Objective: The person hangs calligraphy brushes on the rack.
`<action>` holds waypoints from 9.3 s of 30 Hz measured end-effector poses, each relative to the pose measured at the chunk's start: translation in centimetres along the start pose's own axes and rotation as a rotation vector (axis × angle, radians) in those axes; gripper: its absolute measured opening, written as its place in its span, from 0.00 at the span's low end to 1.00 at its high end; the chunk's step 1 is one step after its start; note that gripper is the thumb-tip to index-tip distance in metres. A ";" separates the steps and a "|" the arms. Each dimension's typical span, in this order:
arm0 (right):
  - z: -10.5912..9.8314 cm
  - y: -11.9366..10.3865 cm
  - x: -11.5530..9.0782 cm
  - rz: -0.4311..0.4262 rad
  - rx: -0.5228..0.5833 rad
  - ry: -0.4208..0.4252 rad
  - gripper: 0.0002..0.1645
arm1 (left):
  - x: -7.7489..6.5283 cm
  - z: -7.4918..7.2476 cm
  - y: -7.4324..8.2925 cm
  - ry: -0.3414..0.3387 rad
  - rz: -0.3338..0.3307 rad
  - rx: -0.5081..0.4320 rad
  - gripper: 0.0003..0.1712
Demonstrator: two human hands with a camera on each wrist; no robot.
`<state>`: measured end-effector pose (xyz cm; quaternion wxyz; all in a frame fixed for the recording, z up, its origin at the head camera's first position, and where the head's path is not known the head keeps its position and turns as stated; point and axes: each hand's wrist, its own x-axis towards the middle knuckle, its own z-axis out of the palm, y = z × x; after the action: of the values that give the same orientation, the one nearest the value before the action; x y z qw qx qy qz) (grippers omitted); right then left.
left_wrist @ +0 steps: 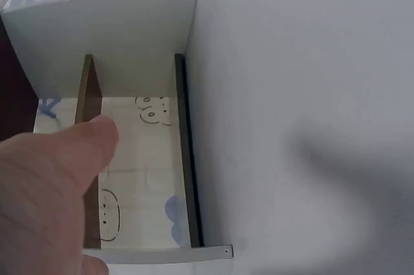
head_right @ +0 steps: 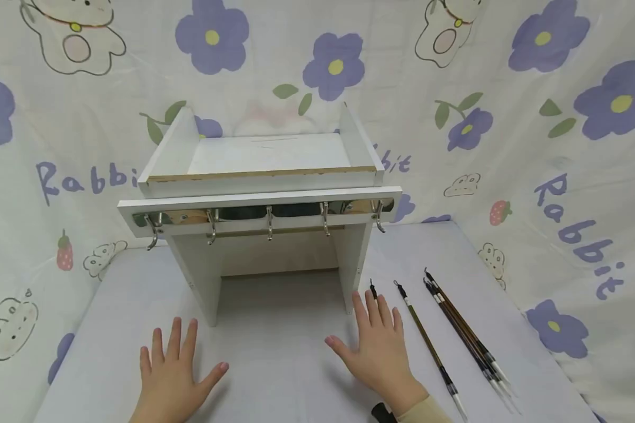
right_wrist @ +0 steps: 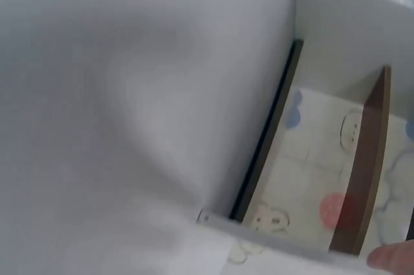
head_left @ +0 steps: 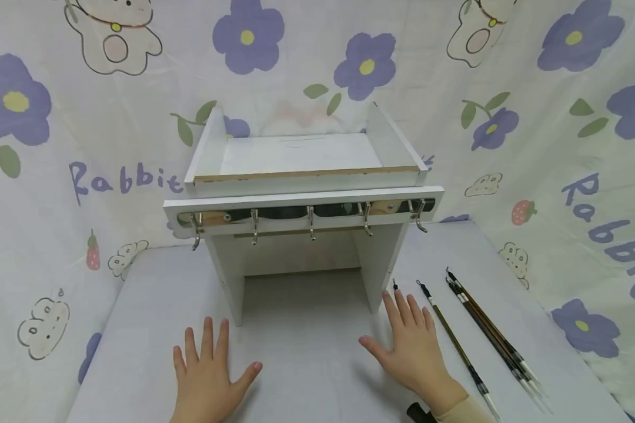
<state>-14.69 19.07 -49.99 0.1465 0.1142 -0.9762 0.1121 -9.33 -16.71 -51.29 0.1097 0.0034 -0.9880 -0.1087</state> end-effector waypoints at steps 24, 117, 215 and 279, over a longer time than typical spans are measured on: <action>-1.5 9.8 -1.1 0.294 0.489 -0.035 0.44 | 6.9 -2.9 0.1 0.162 -0.067 -0.715 0.55; -2.1 15.6 -2.9 0.711 0.581 -0.354 0.38 | 9.3 0.0 -1.3 0.460 -0.040 -0.805 0.11; -8.5 3.6 -0.2 0.178 1.005 0.039 0.14 | 9.1 0.2 -0.7 0.476 -0.056 -0.761 0.08; -8.7 5.7 -0.5 0.148 0.732 0.411 0.13 | 9.2 -0.1 -0.3 0.484 -0.087 -0.765 0.07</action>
<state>-13.40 26.78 -43.07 0.2793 0.0635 -0.8280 0.4820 -18.26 -17.30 -49.23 0.3260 0.0294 -0.8217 -0.4666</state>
